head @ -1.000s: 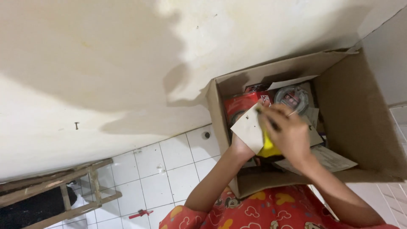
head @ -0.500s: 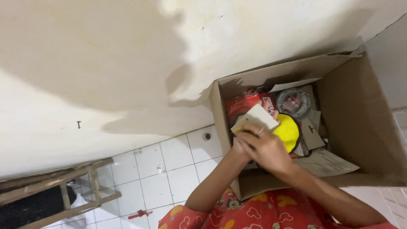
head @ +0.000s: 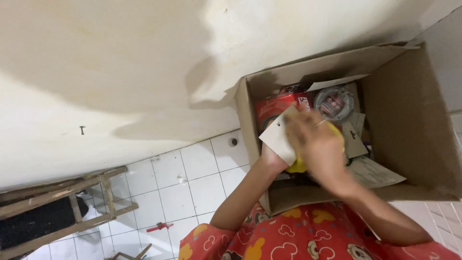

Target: The person takes various packaged items, including small boxes and plastic-wrapped parts, out of a cardboard box. They wipe the items with a yellow cloth and then place them onto a wall-mounted wire rack. The person repeats this process for several items, moving them from the box to the rack.

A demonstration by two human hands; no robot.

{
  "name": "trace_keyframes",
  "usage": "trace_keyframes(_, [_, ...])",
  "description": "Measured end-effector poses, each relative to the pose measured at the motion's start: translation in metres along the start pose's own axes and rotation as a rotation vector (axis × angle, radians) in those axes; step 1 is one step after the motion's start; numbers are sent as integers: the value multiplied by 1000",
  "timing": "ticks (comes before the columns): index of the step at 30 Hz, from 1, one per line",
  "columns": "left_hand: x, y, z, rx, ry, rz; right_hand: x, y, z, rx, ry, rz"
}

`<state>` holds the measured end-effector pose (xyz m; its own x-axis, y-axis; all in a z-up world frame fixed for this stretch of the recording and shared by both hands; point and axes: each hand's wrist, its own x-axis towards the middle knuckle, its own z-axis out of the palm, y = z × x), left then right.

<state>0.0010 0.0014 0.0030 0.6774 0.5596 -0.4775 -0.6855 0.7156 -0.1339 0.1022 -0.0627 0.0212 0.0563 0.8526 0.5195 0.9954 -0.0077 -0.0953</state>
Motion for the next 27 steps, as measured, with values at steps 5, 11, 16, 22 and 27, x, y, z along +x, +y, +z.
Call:
trace_keyframes(5, [2, -1, 15, 35, 30, -13, -19, -4, 39, 203, -89, -106])
trace_keyframes(11, [-2, -7, 29, 60, 62, -33, -12, -15, 23, 176, -66, 14])
trace_keyframes(16, [-18, -9, 37, 91, 79, -42, -17, 20, 39, 183, -19, -44])
trace_keyframes(22, [-25, -13, 54, 105, 75, -39, -49, 8, 48, 351, -103, -18])
trace_keyframes(27, [27, 7, -55, 58, 154, 2, -44, 46, 51, 101, -40, 217])
